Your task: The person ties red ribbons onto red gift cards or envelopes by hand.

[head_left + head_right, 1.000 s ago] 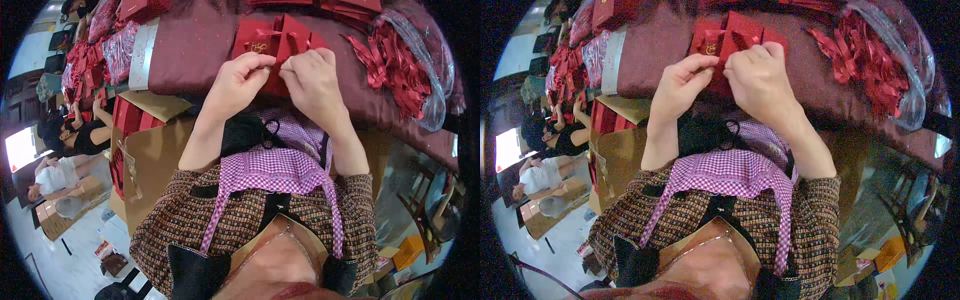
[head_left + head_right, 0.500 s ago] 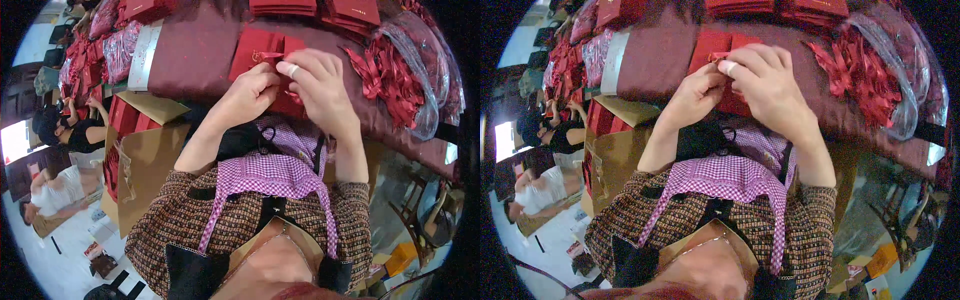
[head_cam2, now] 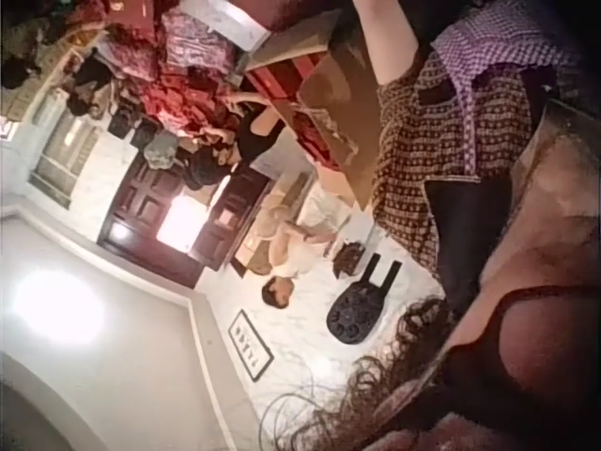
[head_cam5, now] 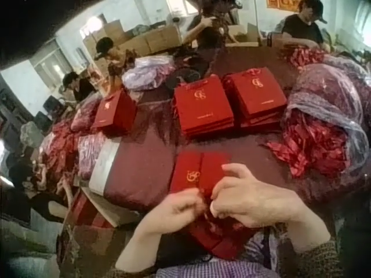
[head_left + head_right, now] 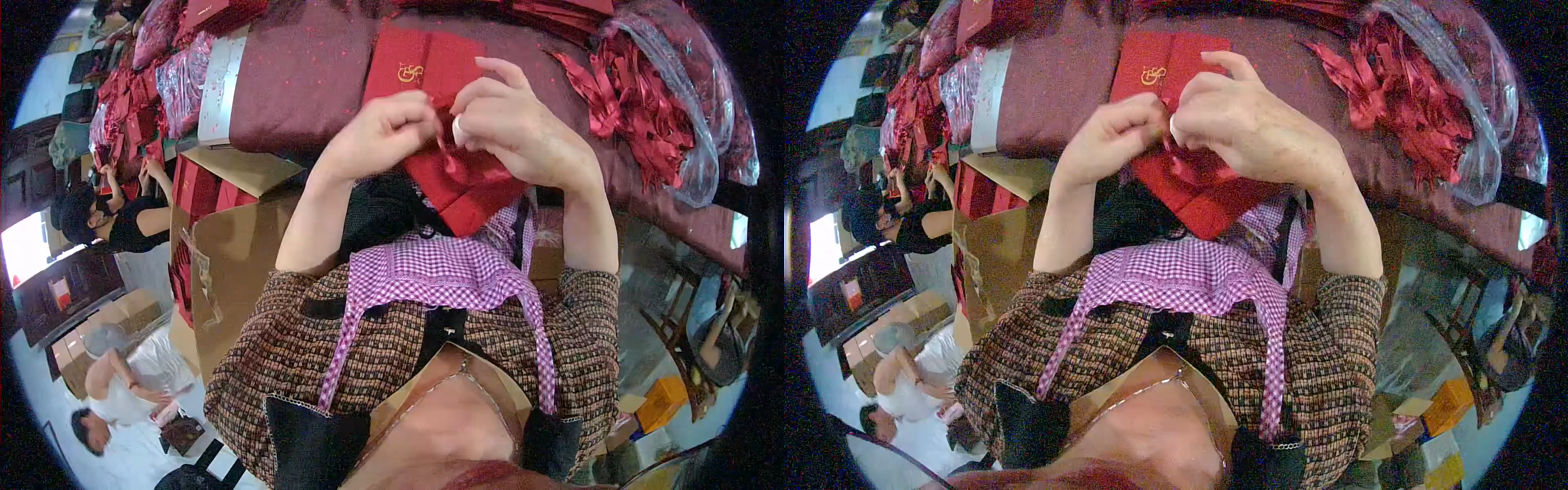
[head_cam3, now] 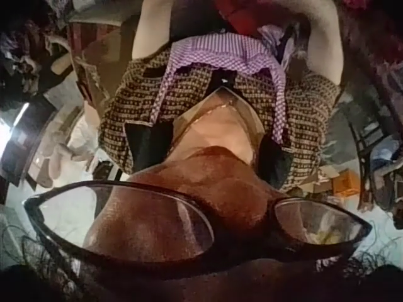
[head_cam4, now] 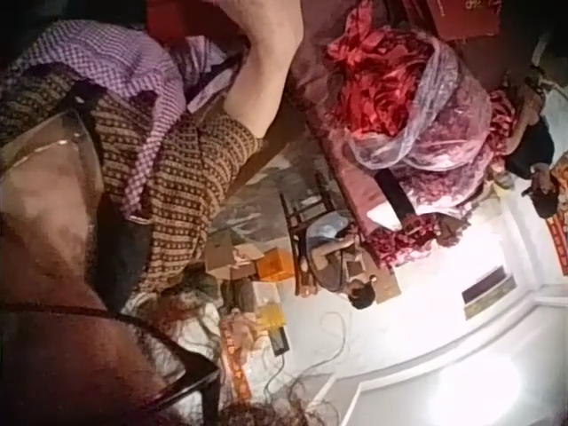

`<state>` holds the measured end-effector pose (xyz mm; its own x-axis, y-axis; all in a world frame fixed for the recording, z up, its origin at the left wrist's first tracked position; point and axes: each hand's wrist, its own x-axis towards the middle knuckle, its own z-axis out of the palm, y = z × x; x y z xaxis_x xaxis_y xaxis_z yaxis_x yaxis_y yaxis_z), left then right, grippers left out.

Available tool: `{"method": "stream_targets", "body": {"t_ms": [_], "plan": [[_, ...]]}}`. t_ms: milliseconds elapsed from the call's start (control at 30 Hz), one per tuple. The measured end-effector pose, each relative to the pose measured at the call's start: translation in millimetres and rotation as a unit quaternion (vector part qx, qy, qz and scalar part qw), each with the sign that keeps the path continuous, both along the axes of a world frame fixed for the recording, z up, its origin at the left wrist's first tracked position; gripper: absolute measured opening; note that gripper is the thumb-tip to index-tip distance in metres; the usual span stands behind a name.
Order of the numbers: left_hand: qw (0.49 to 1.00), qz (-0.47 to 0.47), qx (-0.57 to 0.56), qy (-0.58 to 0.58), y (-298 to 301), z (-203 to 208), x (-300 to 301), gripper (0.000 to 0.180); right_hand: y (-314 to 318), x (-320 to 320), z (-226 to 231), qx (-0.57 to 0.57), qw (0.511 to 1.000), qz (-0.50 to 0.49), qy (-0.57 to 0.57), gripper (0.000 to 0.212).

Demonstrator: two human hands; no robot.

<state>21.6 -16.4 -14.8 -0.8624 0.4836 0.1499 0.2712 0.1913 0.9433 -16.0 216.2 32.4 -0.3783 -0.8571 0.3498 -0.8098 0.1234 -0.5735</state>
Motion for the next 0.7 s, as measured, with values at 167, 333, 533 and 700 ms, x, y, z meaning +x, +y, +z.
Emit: {"method": "stream_targets", "body": {"t_ms": [167, 333, 533, 700], "plan": [[0.932, 0.160, 0.233, -0.227, -42.3, -6.7, -11.1, 0.011, 12.1, 9.5, 9.3, -0.019, 0.999, 0.015, -0.026, 0.011], [0.922, 0.256, 0.194, -0.218, -30.5, -6.3, -11.7, 0.012, 14.9, -3.1, 1.7, -0.050, 0.996, -0.060, -0.045, 0.009], [0.969, 0.208, 0.108, -0.075, -14.8, 3.0, 7.3, 0.020, 23.8, -14.1, -22.3, -0.126, 0.978, -0.125, -0.110, 0.004], [0.993, 0.058, 0.096, 0.021, 6.1, 5.2, 15.9, 0.042, 8.6, -10.8, -26.5, -0.147, 0.967, -0.072, -0.196, 0.002]]}}
